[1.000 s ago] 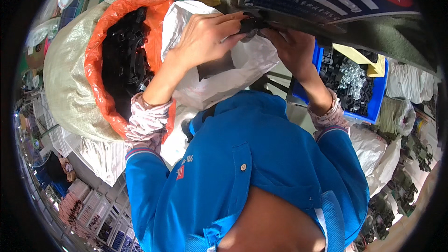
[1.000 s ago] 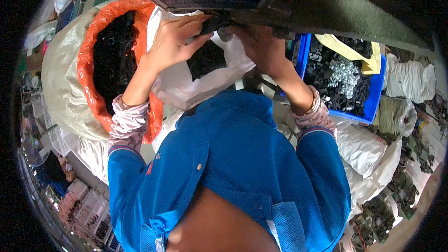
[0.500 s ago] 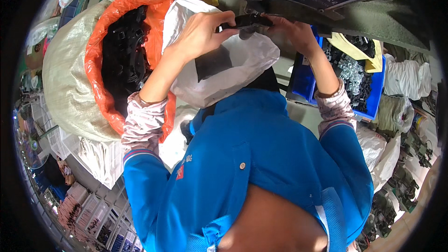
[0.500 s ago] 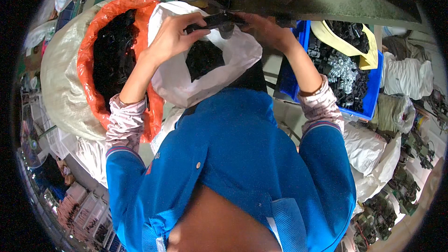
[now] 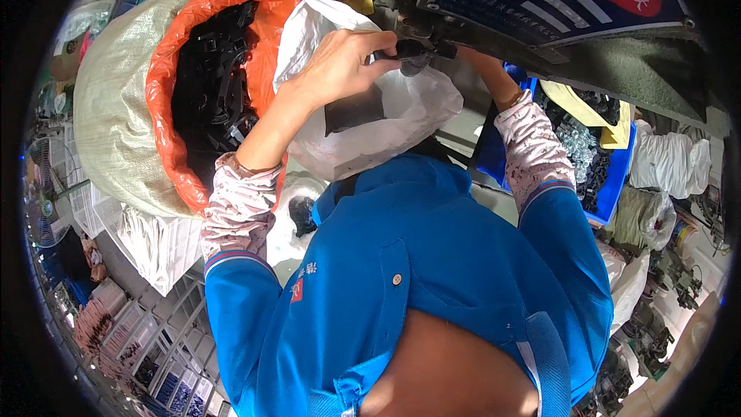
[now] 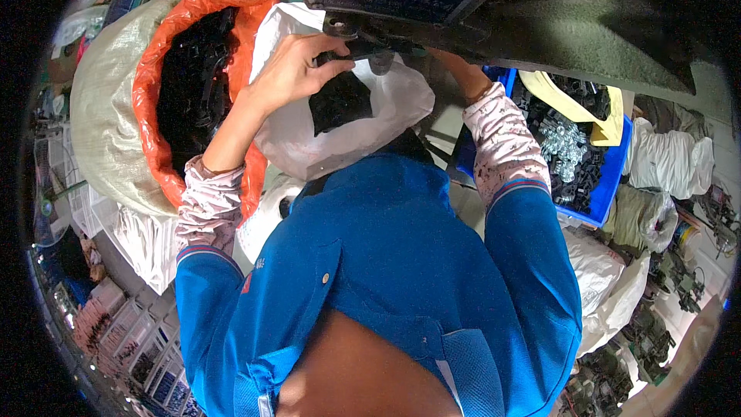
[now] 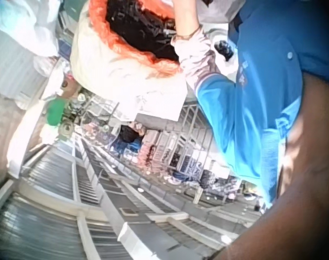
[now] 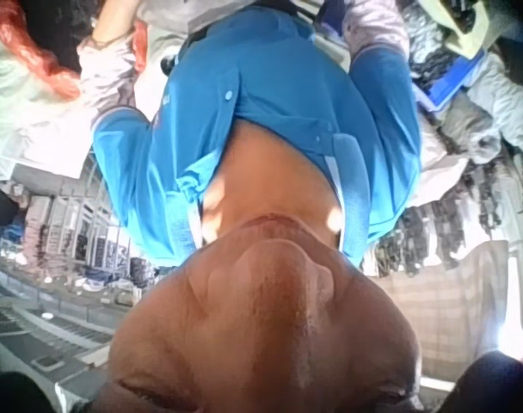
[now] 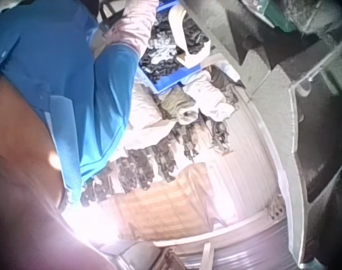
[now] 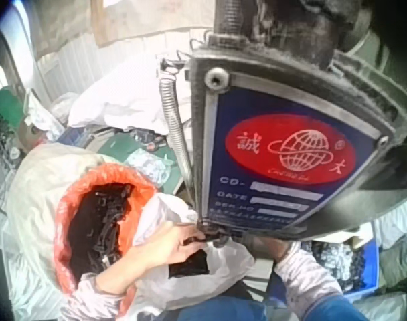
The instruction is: The person repeatedly picks small black plastic components from a large sack and a blue bin, then uses a handheld tool to press or snap them together. The assembled pieces are placed back into the blue bin. The process is continuous and repetitive throughout the clip.
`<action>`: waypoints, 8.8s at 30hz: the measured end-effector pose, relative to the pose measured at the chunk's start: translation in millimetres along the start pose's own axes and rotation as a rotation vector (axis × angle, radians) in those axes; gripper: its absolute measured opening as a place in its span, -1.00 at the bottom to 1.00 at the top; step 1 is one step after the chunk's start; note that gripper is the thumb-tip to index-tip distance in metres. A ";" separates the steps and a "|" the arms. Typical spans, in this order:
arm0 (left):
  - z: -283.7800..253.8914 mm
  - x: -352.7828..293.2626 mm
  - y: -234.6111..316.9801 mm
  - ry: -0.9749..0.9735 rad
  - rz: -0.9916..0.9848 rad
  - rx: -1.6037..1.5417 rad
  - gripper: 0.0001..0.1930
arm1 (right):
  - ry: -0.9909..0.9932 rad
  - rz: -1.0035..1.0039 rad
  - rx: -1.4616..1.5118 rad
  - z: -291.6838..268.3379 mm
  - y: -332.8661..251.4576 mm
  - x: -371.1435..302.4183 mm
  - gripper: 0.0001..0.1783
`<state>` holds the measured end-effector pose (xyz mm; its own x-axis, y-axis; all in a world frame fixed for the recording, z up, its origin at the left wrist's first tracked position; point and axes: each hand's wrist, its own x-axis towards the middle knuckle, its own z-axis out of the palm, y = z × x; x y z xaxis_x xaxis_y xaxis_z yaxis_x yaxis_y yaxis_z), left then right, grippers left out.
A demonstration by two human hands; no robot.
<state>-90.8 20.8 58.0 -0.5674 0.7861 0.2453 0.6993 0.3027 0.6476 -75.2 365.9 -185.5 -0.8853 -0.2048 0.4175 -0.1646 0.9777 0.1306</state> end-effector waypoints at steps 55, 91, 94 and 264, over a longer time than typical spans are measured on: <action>207.9 3.8 138.9 -0.060 -0.517 -1.261 -0.77 | -0.031 1.110 0.197 -323.8 -19.5 -273.6 -0.63; 275.4 66.9 194.3 -0.387 -0.375 -1.524 -0.63 | 0.542 1.360 1.705 -350.1 34.5 -265.2 -0.74; 273.0 64.8 193.4 -0.344 -0.392 -1.462 -0.65 | 0.472 1.249 1.618 -350.2 23.0 -246.9 -0.75; 159.2 -4.7 121.4 0.436 -0.335 -0.978 -0.74 | -0.041 0.886 1.843 -304.5 31.9 -97.5 -0.67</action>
<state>65.9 139.7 20.6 -0.9005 0.4307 0.0599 -0.0508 -0.2411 0.9692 138.2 402.8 51.9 -0.9570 0.2299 -0.1769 0.0960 -0.3245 -0.9410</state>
